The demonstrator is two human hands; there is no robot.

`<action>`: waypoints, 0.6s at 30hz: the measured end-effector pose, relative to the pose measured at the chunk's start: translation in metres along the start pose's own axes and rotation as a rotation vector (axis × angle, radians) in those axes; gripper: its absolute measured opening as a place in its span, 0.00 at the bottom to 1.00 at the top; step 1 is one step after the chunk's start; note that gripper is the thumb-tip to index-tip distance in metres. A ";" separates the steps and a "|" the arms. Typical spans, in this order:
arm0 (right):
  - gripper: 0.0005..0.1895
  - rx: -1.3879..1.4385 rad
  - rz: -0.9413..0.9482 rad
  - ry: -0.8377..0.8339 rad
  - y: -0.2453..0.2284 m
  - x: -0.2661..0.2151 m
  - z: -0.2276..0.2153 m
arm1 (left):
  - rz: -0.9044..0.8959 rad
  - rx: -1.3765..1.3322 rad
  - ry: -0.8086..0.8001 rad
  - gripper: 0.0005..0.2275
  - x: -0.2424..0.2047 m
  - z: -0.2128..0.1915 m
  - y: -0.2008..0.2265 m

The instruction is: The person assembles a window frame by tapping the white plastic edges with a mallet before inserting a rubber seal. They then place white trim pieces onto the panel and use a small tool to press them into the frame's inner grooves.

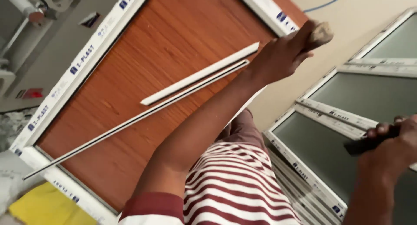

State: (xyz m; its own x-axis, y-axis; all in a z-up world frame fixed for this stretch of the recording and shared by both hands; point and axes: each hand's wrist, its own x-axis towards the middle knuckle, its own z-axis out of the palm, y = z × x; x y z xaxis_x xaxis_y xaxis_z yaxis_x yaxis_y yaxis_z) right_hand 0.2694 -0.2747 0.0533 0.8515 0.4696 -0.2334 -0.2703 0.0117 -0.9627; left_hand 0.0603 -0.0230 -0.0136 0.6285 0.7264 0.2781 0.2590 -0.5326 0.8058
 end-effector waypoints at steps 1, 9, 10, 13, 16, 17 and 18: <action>0.05 -0.007 0.012 0.002 0.015 0.002 -0.011 | -0.013 -0.002 -0.006 0.30 -0.005 0.001 0.002; 0.13 -0.291 0.585 -0.424 0.087 -0.098 0.117 | 0.068 -0.064 0.056 0.31 0.000 -0.005 0.017; 0.13 -0.285 0.580 -0.426 0.087 -0.108 0.121 | 0.074 -0.060 0.056 0.31 -0.001 -0.004 0.021; 0.06 -0.295 0.701 -0.514 0.092 -0.131 0.125 | 0.021 0.086 0.090 0.20 -0.010 0.002 0.035; 0.08 -0.183 0.714 -0.571 0.112 -0.128 0.105 | 0.068 0.187 -0.104 0.15 -0.029 0.019 0.055; 0.10 -0.281 0.639 -0.515 0.120 -0.121 0.093 | 0.134 0.250 -0.079 0.14 -0.036 0.028 0.062; 0.13 -0.376 0.563 -0.458 0.128 -0.114 0.082 | 0.199 0.314 -0.055 0.14 -0.043 0.036 0.068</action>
State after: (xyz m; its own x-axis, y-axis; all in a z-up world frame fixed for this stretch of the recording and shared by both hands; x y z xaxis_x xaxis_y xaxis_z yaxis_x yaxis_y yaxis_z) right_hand 0.1011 -0.2543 -0.0323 0.3424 0.6319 -0.6953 -0.3645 -0.5928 -0.7182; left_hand 0.0774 -0.1061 0.0098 0.7258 0.5749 0.3778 0.3346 -0.7748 0.5364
